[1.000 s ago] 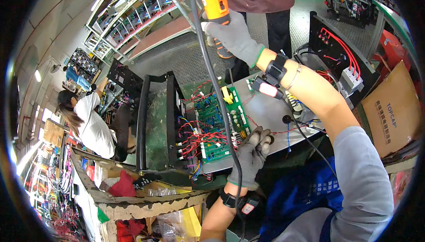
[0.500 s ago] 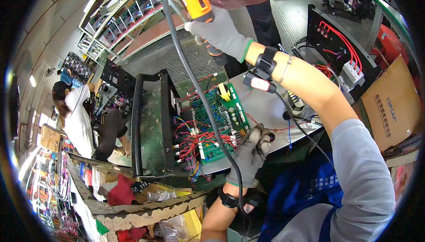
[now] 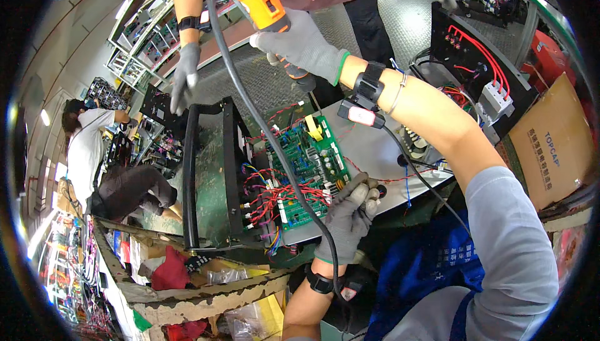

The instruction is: Manually assemble and wire components onto a large circuit board within a metal chassis using an electric screwdriver.

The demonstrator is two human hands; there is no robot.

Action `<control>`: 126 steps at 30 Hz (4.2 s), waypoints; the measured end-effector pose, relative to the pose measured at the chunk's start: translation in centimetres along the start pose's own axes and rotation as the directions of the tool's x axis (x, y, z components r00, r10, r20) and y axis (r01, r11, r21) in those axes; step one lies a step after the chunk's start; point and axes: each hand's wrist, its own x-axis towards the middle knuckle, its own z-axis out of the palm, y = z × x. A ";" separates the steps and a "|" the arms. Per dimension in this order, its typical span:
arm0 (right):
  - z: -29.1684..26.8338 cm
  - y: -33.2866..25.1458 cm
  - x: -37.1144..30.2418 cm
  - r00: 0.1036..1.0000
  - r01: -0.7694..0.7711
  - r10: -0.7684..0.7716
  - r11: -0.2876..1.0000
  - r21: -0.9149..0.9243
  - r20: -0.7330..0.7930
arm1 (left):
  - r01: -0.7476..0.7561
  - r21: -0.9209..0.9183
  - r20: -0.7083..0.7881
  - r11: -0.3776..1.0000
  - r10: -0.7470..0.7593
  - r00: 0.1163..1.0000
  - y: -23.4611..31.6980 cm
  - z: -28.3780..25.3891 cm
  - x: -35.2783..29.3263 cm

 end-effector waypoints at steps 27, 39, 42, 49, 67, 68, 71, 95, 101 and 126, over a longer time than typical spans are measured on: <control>0.3 -9.0 -0.2 0.977 -0.047 -0.002 0.974 0.221 0.214 | -0.157 -0.109 0.009 0.982 0.159 0.987 -0.2 -0.8 -1.6; -4.6 -19.8 -13.5 0.980 0.020 -0.111 0.879 0.476 0.164 | -0.130 -0.454 0.013 0.882 0.152 0.988 0.0 -1.5 -2.2; -4.7 -19.7 -13.7 0.986 0.055 -0.121 0.888 0.457 0.115 | -0.049 -0.505 0.102 0.862 0.115 0.988 0.4 -1.5 -2.7; -5.1 -19.3 -13.3 0.964 -0.021 -0.125 0.845 0.535 0.235 | -0.080 -0.487 0.068 0.870 0.129 0.989 0.6 -1.5 -2.9; -3.6 -17.7 -14.6 0.921 0.064 -0.282 0.792 0.607 0.270 | -0.187 -0.578 0.069 0.794 0.276 0.959 2.4 -1.9 -5.5; -3.5 -17.8 -14.5 0.915 0.063 -0.290 0.788 0.612 0.280 | -0.193 -0.570 0.055 0.799 0.272 0.961 2.5 -1.8 -5.5; -3.0 -17.6 -14.0 0.907 0.072 -0.316 0.768 0.637 0.279 | -0.208 -0.561 0.044 0.802 0.279 0.959 2.6 -1.5 -5.8; 10.7 -1.2 -2.9 0.997 -0.005 -0.018 0.956 0.295 0.075 | 0.218 -0.166 0.158 0.962 -0.192 0.969 -3.6 0.6 -0.5; 10.8 0.3 -2.4 0.990 -0.060 0.037 0.983 0.172 0.136 | 0.249 -0.221 0.215 0.943 -0.201 0.956 -2.8 -0.2 0.1; 10.9 2.2 -1.7 0.986 -0.092 0.048 0.956 0.278 0.160 | 0.289 -0.098 0.023 0.952 -0.288 0.957 -2.4 -0.1 0.2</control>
